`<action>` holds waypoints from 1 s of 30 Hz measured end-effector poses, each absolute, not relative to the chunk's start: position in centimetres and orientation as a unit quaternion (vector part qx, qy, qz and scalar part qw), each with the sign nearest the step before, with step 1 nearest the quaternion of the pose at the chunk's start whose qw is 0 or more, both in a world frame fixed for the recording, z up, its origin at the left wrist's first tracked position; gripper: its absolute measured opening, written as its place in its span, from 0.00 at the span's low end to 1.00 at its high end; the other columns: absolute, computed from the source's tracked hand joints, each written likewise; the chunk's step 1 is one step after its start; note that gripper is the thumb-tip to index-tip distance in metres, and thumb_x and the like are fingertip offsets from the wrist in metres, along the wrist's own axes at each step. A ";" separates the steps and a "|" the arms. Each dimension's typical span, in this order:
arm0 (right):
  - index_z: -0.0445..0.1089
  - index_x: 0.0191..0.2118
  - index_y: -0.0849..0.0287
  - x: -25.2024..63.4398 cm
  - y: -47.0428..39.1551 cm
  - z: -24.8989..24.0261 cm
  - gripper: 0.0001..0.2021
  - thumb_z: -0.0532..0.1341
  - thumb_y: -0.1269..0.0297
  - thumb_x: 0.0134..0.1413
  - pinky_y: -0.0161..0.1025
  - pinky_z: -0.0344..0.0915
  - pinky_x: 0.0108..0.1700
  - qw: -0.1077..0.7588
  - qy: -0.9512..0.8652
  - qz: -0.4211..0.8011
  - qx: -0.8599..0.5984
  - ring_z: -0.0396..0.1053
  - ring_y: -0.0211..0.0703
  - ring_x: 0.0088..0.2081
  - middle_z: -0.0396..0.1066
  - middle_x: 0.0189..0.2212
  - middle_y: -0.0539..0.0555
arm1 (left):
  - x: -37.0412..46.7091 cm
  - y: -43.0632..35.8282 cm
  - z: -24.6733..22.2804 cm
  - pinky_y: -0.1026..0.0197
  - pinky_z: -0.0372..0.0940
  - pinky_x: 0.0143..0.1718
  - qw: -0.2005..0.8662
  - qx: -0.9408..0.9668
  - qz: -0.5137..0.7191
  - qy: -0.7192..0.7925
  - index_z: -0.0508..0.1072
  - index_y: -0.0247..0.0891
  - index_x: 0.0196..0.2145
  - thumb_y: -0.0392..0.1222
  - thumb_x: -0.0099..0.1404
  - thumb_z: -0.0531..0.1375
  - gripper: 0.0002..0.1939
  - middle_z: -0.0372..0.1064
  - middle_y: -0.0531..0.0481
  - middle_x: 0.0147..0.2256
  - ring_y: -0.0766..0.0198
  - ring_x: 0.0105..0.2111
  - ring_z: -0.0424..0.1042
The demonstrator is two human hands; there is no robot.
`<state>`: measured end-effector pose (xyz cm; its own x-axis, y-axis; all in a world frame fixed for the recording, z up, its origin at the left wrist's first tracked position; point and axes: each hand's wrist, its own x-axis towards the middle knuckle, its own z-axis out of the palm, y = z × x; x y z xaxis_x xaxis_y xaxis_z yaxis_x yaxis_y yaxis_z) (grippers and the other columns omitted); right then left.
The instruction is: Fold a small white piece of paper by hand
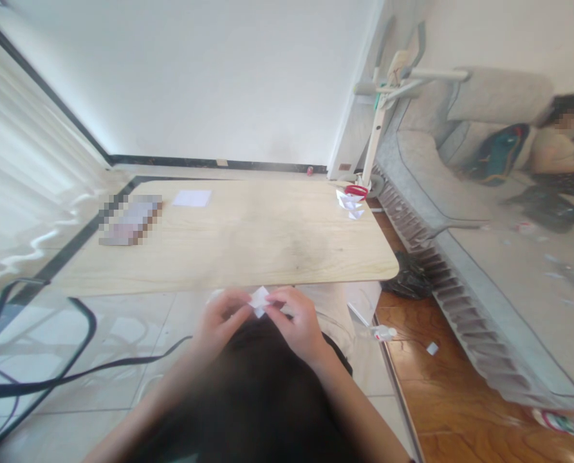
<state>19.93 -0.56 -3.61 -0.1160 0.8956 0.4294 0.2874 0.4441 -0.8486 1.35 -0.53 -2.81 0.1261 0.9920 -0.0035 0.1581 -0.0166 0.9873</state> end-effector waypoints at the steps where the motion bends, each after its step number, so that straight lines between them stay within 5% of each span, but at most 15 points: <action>1: 0.74 0.39 0.54 19.9 -0.6 -3.6 0.06 0.64 0.70 0.56 0.40 0.71 0.40 0.508 -0.675 0.311 -0.436 0.74 0.43 0.35 0.76 0.35 0.52 | 1.2 -0.4 -2.7 0.59 0.71 0.38 0.489 0.573 0.422 0.504 0.73 0.36 0.35 0.40 0.61 0.62 0.06 0.76 0.48 0.33 0.59 0.35 0.77; 13: 0.74 0.34 0.54 20.0 -0.7 -3.5 0.03 0.65 0.69 0.55 0.39 0.71 0.42 0.523 -0.631 0.374 -0.433 0.75 0.45 0.38 0.77 0.33 0.52 | 0.8 -0.3 -1.6 0.60 0.70 0.34 0.526 0.570 0.395 0.491 0.74 0.36 0.28 0.42 0.58 0.65 0.07 0.77 0.48 0.27 0.60 0.30 0.77; 26: 0.74 0.33 0.55 20.1 -1.0 -2.5 0.01 0.65 0.68 0.54 0.41 0.71 0.42 0.493 -0.653 0.363 -0.446 0.75 0.45 0.36 0.77 0.31 0.52 | 0.9 -0.6 -2.0 0.60 0.69 0.38 0.475 0.615 0.409 0.479 0.75 0.37 0.31 0.43 0.59 0.65 0.06 0.77 0.50 0.32 0.61 0.34 0.76; 30: 0.73 0.40 0.54 19.6 -1.3 -2.7 0.10 0.67 0.67 0.51 0.40 0.73 0.40 0.520 -0.576 0.435 -0.457 0.75 0.43 0.36 0.76 0.35 0.52 | 1.2 -1.0 -2.2 0.60 0.70 0.38 0.463 0.594 0.445 0.485 0.75 0.37 0.30 0.42 0.60 0.65 0.06 0.77 0.49 0.32 0.61 0.34 0.75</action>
<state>19.56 -1.35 -2.66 -0.0421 0.9783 0.2027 0.0740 0.2054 -0.9759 1.18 -1.00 -2.18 0.1340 0.9877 0.0800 0.1640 -0.1017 0.9812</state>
